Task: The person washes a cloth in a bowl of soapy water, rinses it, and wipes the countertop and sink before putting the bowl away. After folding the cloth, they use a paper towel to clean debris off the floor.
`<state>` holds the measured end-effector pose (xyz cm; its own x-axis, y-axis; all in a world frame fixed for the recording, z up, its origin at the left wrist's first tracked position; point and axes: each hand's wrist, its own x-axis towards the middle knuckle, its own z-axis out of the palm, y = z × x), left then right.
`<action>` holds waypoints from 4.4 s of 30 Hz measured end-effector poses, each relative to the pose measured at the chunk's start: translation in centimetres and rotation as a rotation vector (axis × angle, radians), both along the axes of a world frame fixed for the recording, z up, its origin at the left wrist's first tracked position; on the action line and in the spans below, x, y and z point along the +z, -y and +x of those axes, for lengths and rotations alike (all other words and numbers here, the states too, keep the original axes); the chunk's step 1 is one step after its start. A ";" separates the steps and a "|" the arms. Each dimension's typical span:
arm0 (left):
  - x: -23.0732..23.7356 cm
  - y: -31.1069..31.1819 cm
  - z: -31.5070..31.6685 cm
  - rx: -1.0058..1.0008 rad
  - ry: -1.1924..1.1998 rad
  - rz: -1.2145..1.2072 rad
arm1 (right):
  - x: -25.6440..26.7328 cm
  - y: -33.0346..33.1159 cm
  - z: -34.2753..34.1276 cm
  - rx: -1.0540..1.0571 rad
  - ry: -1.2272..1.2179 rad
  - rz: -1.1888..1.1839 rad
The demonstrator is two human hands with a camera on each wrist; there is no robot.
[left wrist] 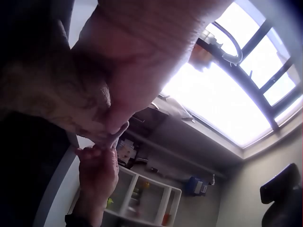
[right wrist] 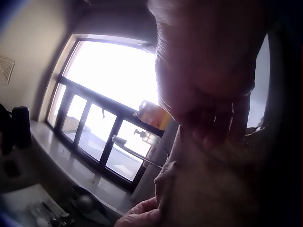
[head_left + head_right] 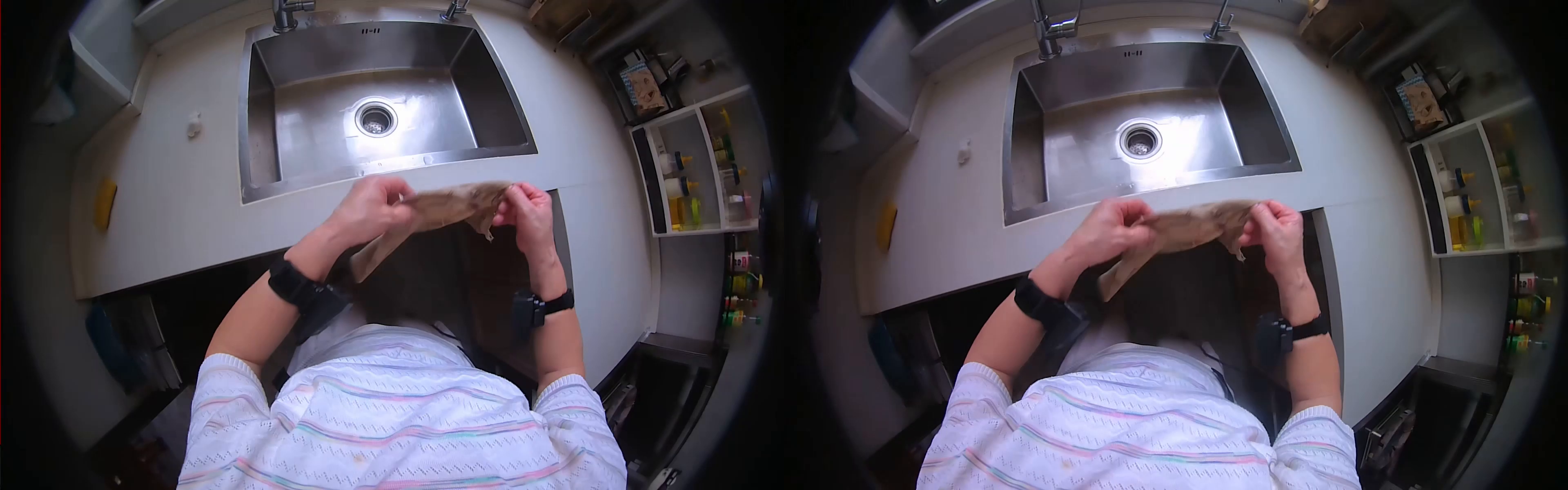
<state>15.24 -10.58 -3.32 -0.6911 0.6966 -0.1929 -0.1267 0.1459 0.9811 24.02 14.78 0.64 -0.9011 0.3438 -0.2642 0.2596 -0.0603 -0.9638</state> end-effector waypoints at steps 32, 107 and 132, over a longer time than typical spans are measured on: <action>-0.2 19.5 -4.6 0.770 -0.330 -0.334 | -6.7 -4.9 -1.6 0.789 0.014 1.621; 0.1 40.3 -7.1 1.197 -0.459 -0.740 | -10.3 37.7 -49.2 1.018 -0.479 1.328; -3.7 49.6 -10.5 1.369 -0.547 -1.267 | -10.6 44.4 -44.4 1.121 -0.547 1.360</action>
<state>4.72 -60.13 -7.03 -0.7098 -0.6278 0.3193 -0.5168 0.7723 0.3695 -20.35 -29.61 -9.95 -0.7091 -0.7050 0.0143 -0.6961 0.6966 -0.1740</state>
